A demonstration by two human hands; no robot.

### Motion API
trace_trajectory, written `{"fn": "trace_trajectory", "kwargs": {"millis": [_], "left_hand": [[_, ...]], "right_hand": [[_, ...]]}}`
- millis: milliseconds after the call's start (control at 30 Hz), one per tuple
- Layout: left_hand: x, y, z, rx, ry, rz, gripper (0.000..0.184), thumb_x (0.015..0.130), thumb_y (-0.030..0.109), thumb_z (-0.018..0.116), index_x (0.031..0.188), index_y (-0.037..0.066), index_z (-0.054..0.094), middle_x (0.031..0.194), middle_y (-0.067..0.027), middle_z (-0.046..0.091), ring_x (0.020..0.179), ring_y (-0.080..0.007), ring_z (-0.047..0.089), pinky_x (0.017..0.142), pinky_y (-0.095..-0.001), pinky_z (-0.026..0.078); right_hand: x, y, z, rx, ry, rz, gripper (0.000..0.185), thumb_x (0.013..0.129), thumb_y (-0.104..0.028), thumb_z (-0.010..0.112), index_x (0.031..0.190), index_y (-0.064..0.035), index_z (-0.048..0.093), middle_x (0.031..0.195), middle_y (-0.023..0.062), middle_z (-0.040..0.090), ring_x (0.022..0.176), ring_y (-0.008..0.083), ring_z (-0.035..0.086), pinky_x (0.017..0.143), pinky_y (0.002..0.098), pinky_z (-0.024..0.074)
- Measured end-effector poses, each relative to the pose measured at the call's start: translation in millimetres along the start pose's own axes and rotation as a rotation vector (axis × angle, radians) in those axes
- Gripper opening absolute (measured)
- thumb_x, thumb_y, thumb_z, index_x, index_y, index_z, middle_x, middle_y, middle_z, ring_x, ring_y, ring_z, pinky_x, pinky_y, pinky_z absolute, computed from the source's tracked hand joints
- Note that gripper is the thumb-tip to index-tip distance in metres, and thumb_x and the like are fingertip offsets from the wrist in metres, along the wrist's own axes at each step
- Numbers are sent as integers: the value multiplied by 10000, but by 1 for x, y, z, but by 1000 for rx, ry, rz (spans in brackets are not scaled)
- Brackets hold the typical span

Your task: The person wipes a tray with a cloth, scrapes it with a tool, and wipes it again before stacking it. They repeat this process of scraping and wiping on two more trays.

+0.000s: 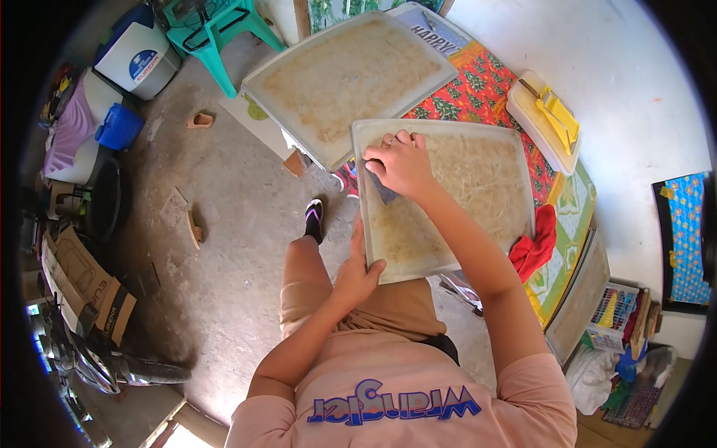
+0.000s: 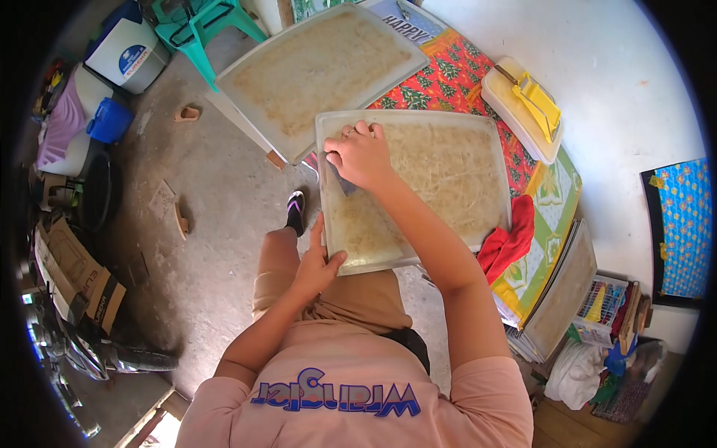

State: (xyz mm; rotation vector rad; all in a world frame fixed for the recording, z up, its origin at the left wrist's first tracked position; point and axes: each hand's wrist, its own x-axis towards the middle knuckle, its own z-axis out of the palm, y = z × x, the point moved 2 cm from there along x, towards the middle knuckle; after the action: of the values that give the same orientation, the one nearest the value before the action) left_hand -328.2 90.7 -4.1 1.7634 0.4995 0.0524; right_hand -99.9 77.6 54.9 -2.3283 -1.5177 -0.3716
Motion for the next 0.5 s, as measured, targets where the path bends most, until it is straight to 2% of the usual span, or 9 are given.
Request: {"fn": "trace_trajectory", "kwargs": {"millis": [33,67,133,167,233,400,467,500], "left_hand": [[0,4,-1,-2,-7,4,917,873,114,626,1549,129,6,930,-160,585,736,-278,600,695,-349,466],[0,8,-2,-14,-25,-15,910,867,115,615,1543,113,5,1156,-222,526,877,-366,614,784,-395,481],[-1,9,-2,-19,-28,-39,910,866,117,616,1543,112,8,1147,-221,522,877,-370,615,784,-399,482],[-1,5,-1,-11,-12,-43,916,870,119,628,1549,126,12,912,-158,576,736,-288,603,695,-356,467],[-2,3,0,1,3,-54,922,874,118,639,1554,139,17,677,-95,629,596,-204,592,607,-313,453],[-1,2,0,-7,2,-60,920,873,114,639,1553,131,20,681,-96,626,603,-200,594,611,-312,455],[0,4,-2,-27,-42,-61,911,866,122,617,1542,109,7,1225,-217,422,920,-378,596,797,-403,479],[0,6,-3,-34,-56,-67,908,864,124,612,1539,104,4,1369,-244,357,1005,-423,593,845,-426,485]], "right_hand": [[-1,-1,-1,7,5,11,73,777,-289,713,821,-254,666,789,-24,599,890,200,514,806,416,336],[-1,-1,-1,12,9,21,75,779,-290,713,827,-255,667,790,-23,600,893,202,515,806,416,336],[-5,-2,1,44,18,50,79,783,-294,711,838,-256,669,798,-21,608,896,206,517,805,416,336],[-7,-2,5,69,23,70,82,785,-296,710,844,-257,670,806,-20,613,897,208,519,805,416,336],[-9,-3,8,94,24,84,83,790,-301,707,853,-258,673,823,-16,626,896,211,523,808,418,336],[-2,2,9,34,-53,127,108,817,-330,696,915,-285,699,875,-33,626,927,216,527,851,431,333],[-4,-1,7,77,-62,56,100,812,-316,700,907,-283,696,875,-36,624,929,210,525,853,428,332],[-4,-3,7,99,-68,19,97,810,-309,701,902,-282,695,875,-38,623,929,207,524,853,427,331]]}}
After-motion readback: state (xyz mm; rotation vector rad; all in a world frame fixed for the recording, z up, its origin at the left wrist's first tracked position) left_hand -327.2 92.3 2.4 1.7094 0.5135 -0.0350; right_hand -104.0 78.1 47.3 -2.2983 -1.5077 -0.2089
